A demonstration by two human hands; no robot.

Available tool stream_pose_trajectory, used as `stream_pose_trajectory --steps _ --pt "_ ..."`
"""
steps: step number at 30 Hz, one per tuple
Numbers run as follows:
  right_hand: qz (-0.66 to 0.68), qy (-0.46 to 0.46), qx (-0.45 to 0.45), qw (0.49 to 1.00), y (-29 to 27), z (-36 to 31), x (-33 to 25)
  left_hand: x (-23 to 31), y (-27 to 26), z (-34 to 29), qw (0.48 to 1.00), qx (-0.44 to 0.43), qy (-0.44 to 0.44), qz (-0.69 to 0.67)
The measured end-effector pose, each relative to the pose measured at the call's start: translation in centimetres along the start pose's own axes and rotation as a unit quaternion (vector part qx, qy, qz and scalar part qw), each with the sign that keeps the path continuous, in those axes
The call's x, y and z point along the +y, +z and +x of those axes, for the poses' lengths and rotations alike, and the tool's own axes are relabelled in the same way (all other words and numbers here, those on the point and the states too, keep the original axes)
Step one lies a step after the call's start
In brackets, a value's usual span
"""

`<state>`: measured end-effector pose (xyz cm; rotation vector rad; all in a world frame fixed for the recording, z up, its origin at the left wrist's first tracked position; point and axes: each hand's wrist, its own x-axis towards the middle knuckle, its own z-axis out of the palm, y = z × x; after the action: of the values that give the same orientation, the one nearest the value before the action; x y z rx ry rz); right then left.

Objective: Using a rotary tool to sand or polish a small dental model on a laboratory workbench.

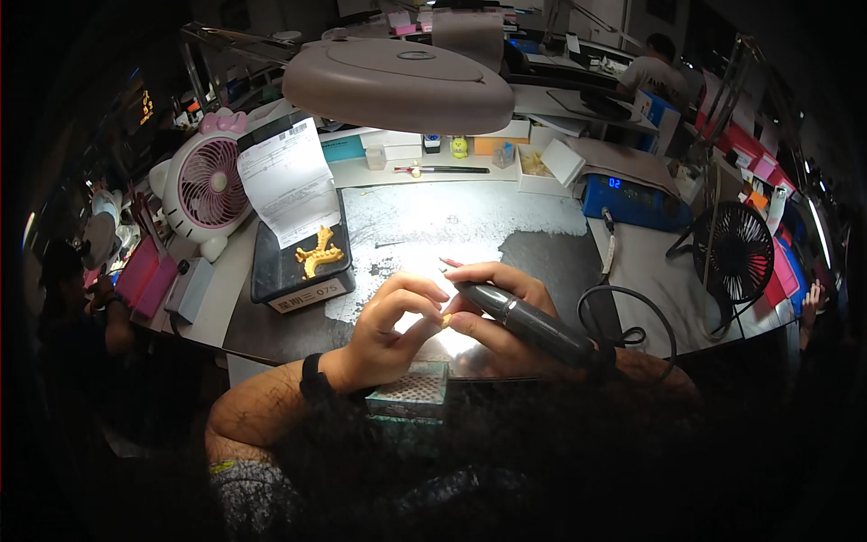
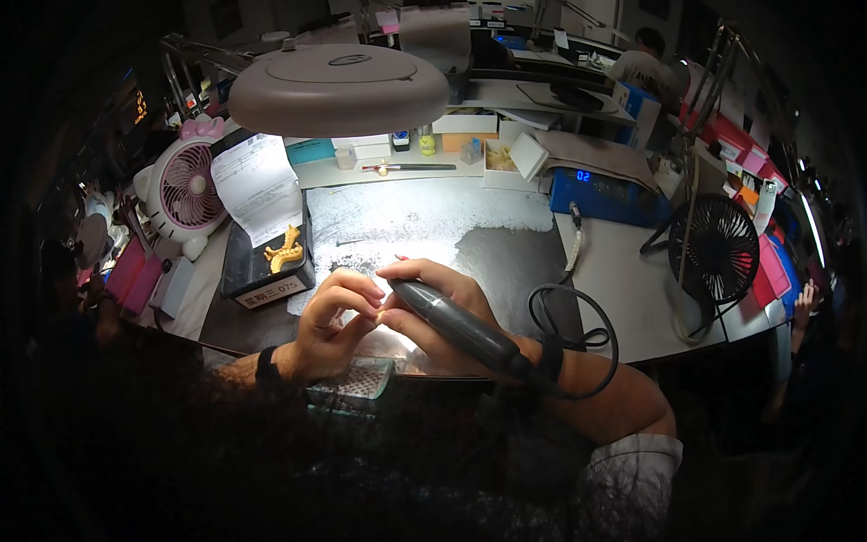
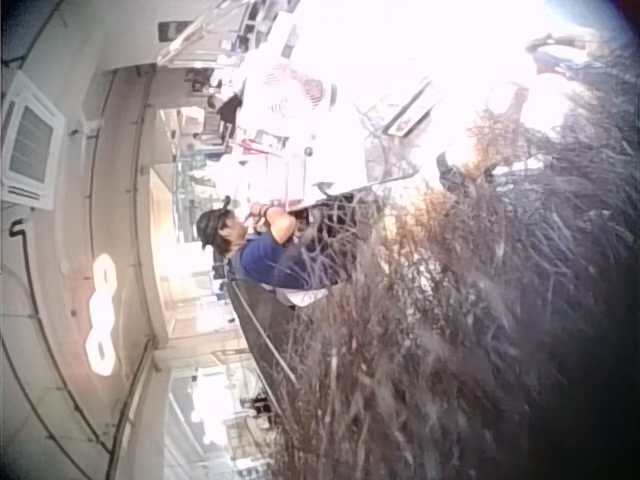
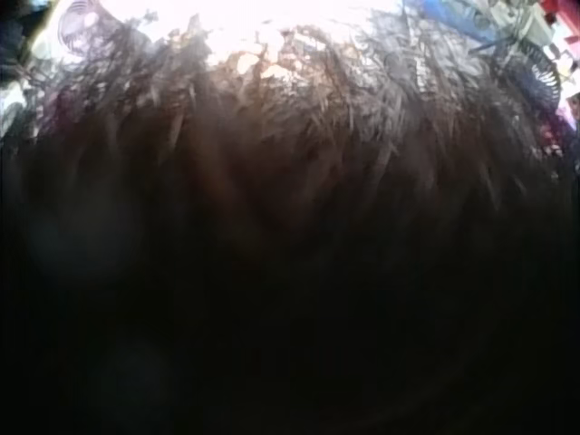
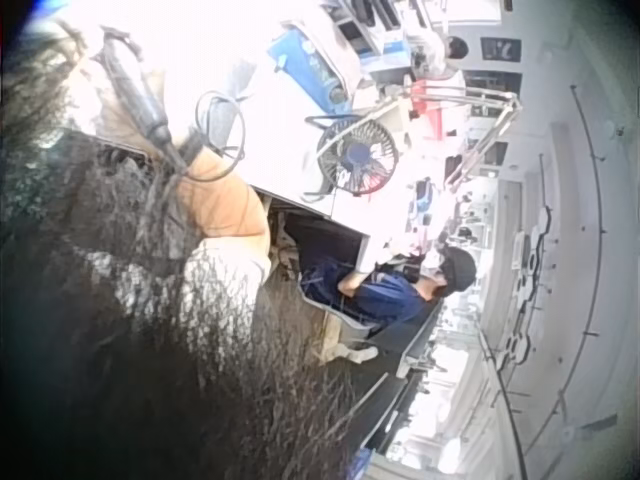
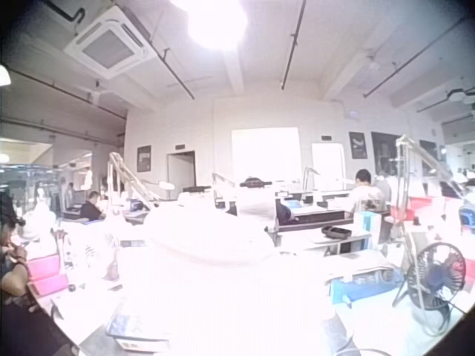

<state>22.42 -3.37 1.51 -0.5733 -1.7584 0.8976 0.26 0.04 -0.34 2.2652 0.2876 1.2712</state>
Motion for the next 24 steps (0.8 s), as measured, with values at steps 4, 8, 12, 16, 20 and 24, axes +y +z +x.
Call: stream_pose_trajectory --steps 4,8,12,16,20,24 --pt "-0.004 -0.008 0.002 1.000 0.08 0.05 -0.03 -0.03 -0.01 -0.03 1.000 -0.007 -0.005 -0.014" --pt "0.011 0.002 0.003 1.000 0.19 0.01 0.01 -0.47 0.00 -0.44 0.999 -0.002 -0.015 -0.039" --pt "0.015 0.007 0.005 1.000 0.19 -0.03 -0.04 -0.08 0.03 -0.14 0.999 0.001 -0.016 -0.032" --pt "-0.015 -0.021 -0.002 1.000 0.08 0.09 0.26 0.01 -0.09 -0.02 1.000 -0.010 0.003 -0.014" --pt "-0.023 -0.016 -0.006 1.000 0.05 0.11 -0.03 0.14 0.00 0.19 1.000 -0.009 0.004 -0.025" --pt "-0.016 -0.009 -0.005 1.000 0.09 0.12 -0.02 0.05 -0.06 0.10 1.000 -0.012 0.006 -0.022"
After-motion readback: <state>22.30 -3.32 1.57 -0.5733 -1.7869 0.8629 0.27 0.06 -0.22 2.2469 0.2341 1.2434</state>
